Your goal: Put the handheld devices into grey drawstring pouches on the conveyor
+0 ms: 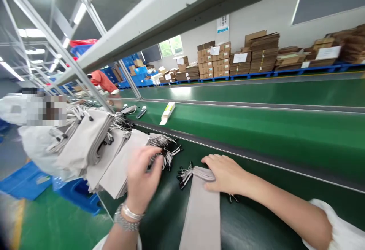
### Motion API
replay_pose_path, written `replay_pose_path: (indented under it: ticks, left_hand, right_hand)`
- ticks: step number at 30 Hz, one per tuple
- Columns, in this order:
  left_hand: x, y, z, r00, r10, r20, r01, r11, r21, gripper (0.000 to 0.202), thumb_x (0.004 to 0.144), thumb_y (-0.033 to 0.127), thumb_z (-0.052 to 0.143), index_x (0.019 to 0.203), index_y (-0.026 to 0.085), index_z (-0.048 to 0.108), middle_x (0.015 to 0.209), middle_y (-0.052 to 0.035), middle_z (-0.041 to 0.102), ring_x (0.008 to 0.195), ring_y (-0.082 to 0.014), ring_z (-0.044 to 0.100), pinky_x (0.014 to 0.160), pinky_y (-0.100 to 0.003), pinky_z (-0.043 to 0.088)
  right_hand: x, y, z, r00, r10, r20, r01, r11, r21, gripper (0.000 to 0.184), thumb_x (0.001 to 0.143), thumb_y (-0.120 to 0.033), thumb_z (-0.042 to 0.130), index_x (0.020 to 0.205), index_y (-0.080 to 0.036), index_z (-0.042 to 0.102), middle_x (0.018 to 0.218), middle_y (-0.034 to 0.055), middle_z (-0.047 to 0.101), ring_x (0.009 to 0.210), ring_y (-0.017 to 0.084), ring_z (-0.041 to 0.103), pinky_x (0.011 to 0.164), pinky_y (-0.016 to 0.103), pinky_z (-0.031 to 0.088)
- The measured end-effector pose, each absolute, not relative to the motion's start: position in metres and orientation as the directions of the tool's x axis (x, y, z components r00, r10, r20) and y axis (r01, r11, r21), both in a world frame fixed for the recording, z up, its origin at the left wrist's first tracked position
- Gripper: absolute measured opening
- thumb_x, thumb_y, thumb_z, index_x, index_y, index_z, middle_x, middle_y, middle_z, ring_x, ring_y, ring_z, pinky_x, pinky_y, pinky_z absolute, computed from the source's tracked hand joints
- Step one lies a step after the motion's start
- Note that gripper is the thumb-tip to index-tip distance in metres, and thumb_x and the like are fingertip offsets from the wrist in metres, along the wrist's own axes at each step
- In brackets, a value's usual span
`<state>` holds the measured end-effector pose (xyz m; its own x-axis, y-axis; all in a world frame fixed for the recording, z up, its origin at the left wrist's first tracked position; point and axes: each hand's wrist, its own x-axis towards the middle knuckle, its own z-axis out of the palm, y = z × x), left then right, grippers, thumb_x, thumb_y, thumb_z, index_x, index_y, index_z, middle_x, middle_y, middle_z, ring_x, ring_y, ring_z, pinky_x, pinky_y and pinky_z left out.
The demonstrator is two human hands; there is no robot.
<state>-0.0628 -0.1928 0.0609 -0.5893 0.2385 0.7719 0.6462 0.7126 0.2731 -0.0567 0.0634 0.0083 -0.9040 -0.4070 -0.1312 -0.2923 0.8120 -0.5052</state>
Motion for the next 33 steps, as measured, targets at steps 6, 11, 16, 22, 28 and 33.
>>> replay_pose_path:
  ticks: [6, 11, 16, 22, 28, 33]
  left_hand:
    - [-0.090, -0.286, 0.117, -0.600, -0.044, 0.799, -0.026, 0.999, 0.035, 0.051, 0.085, 0.029, 0.063, 0.133, 0.018, 0.050, 0.140, -0.0173, 0.045, 0.132, -0.0381, 0.038, 0.108, -0.054, 0.033]
    - [-0.120, -0.315, 0.130, -0.747, 0.008, 0.664, -0.128, 0.979, -0.156, 0.067, 0.080, 0.017, 0.057, 0.144, 0.016, 0.038, 0.148, -0.0202, 0.036, 0.133, -0.0396, 0.038, 0.103, -0.051, 0.038]
    - [-0.128, -0.320, 0.154, -0.743, -0.023, 0.668, -0.190, 0.966, -0.178, 0.044, 0.088, 0.015, 0.042, 0.132, 0.016, 0.052, 0.116, -0.0171, 0.062, 0.100, -0.0346, 0.060, 0.076, -0.040, 0.047]
    - [-0.105, -0.317, 0.204, -0.601, -0.173, 0.780, -0.240, 0.970, 0.031, 0.033, 0.088, 0.028, 0.053, 0.120, 0.024, 0.060, 0.082, -0.0009, 0.061, 0.079, -0.0232, 0.060, 0.076, -0.036, 0.046]
    - [-0.082, -0.267, 0.195, -0.838, -0.112, 0.534, 0.346, 0.647, 0.679, 0.036, 0.081, 0.035, 0.066, 0.114, 0.021, 0.062, 0.098, -0.0018, 0.068, 0.083, -0.0209, 0.064, 0.071, -0.030, 0.052]
    - [-0.070, -0.183, 0.107, -0.989, 0.146, 0.019, 0.020, 0.002, 1.000, 0.054, 0.071, 0.040, 0.079, 0.117, 0.018, 0.059, 0.100, -0.0072, 0.071, 0.076, -0.0215, 0.069, 0.071, -0.033, 0.057]
  right_hand:
    - [-0.060, 0.063, 0.007, -0.892, -0.407, -0.199, -0.250, 0.809, -0.533, 0.026, 0.073, -0.039, 0.060, 0.092, -0.022, 0.053, 0.097, 0.0073, 0.062, 0.091, 0.028, 0.059, 0.070, 0.034, 0.039]
    - [-0.059, 0.066, 0.013, -0.894, -0.406, -0.191, -0.226, 0.775, -0.591, 0.020, 0.076, -0.031, 0.056, 0.092, -0.023, 0.047, 0.088, 0.0036, 0.062, 0.078, 0.023, 0.057, 0.060, 0.029, 0.031]
    - [-0.064, 0.075, 0.013, -0.867, -0.439, -0.236, -0.126, 0.651, -0.749, 0.034, 0.078, -0.028, 0.057, 0.110, -0.024, 0.047, 0.095, 0.0036, 0.065, 0.082, 0.022, 0.060, 0.059, 0.027, 0.036]
    - [-0.072, 0.087, 0.024, -0.851, -0.488, -0.191, -0.118, 0.534, -0.837, 0.027, 0.082, -0.036, 0.060, 0.105, -0.021, 0.058, 0.109, 0.0077, 0.065, 0.098, 0.026, 0.062, 0.072, 0.029, 0.045]
    - [-0.058, 0.102, 0.069, -0.812, -0.583, -0.040, -0.243, 0.400, -0.884, 0.029, 0.081, -0.036, 0.067, 0.103, -0.023, 0.053, 0.097, 0.0008, 0.060, 0.085, 0.018, 0.055, 0.070, 0.024, 0.041]
    - [-0.037, 0.099, 0.095, -0.668, -0.740, 0.084, -0.259, 0.125, -0.958, 0.051, 0.080, -0.030, 0.071, 0.126, -0.022, 0.049, 0.105, 0.0019, 0.060, 0.094, 0.018, 0.057, 0.078, 0.025, 0.043]
